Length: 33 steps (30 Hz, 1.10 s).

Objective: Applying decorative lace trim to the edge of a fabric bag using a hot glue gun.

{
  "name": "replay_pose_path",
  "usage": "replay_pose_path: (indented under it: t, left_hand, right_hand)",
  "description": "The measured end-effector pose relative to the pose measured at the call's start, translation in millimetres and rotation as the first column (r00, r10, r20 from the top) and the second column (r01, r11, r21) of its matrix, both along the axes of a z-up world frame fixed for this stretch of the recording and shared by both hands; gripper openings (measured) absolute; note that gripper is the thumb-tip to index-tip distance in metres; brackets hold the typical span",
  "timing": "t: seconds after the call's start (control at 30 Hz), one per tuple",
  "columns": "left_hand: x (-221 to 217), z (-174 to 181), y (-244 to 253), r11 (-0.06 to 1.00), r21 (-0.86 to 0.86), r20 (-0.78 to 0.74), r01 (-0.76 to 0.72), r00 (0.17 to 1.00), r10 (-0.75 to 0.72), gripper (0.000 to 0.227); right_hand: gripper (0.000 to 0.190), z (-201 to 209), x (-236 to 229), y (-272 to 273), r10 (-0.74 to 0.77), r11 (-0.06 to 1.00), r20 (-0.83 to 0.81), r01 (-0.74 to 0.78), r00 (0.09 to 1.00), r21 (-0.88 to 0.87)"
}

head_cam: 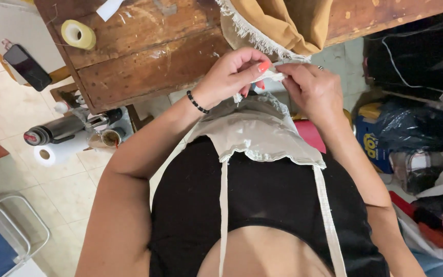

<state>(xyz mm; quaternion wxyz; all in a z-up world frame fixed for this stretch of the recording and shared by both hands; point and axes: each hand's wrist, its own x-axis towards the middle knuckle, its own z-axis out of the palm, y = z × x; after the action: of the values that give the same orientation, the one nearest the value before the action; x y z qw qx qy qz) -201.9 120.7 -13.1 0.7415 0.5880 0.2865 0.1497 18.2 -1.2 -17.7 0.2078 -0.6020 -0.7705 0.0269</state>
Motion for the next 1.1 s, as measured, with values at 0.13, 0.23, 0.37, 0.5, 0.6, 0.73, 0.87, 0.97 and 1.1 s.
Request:
replay_pose_path:
  t: [0.13, 0.23, 0.37, 0.5, 0.6, 0.73, 0.87, 0.97, 1.1]
  left_hand:
    - [-18, -15, 7, 0.918, 0.394, 0.03, 0.038, 0.998, -0.054, 0.049]
    - [-24, -16, 8, 0.772, 0.635, 0.075, -0.033, 0.997, -0.019, 0.018]
    - [-24, -22, 9, 0.71, 0.704, -0.03, 0.003, 0.999, 0.026, 0.012]
    - [-18, -21, 11, 0.647, 0.762, -0.085, 0.037, 0.995, 0.043, 0.013]
    - [-14, -7, 15, 0.612, 0.791, -0.06, -0.018, 0.993, 0.106, 0.009]
    - [-7, -10, 22, 0.497, 0.866, -0.037, -0.052, 0.985, 0.168, 0.016]
    - [-1, -20, 22, 0.419, 0.904, -0.015, -0.083, 0.974, 0.225, 0.011]
    - [0, -27, 22, 0.378, 0.909, 0.074, -0.176, 0.96, 0.269, 0.011]
    - [-3, -30, 24, 0.479, 0.842, 0.129, -0.249, 0.955, 0.269, 0.011]
  right_hand:
    - [0.02, -3, 4, 1, 0.005, 0.996, -0.134, -0.017, 0.991, -0.089]
    - [0.024, -11, 6, 0, -0.022, 0.99, -0.18, -0.004, 0.983, -0.142]
    - [0.021, -10, 1, 2, -0.055, 0.987, -0.193, 0.023, 0.98, -0.161]
    - [0.019, 1, -9, 3, -0.08, 0.992, -0.259, 0.052, 0.963, -0.113]
    - [0.024, 0, -8, -4, -0.068, 0.998, -0.29, 0.061, 0.955, -0.032]
    - [0.007, -6, 0, -13, -0.051, 0.992, -0.237, 0.077, 0.97, 0.101]
    - [0.012, -12, 2, -9, -0.009, 0.993, -0.253, 0.039, 0.967, 0.112]
    - [0.025, -14, 0, -5, -0.018, 0.998, -0.238, 0.033, 0.971, 0.061]
    - [0.029, -20, -2, -2, -0.06, 0.995, -0.196, 0.074, 0.979, 0.065]
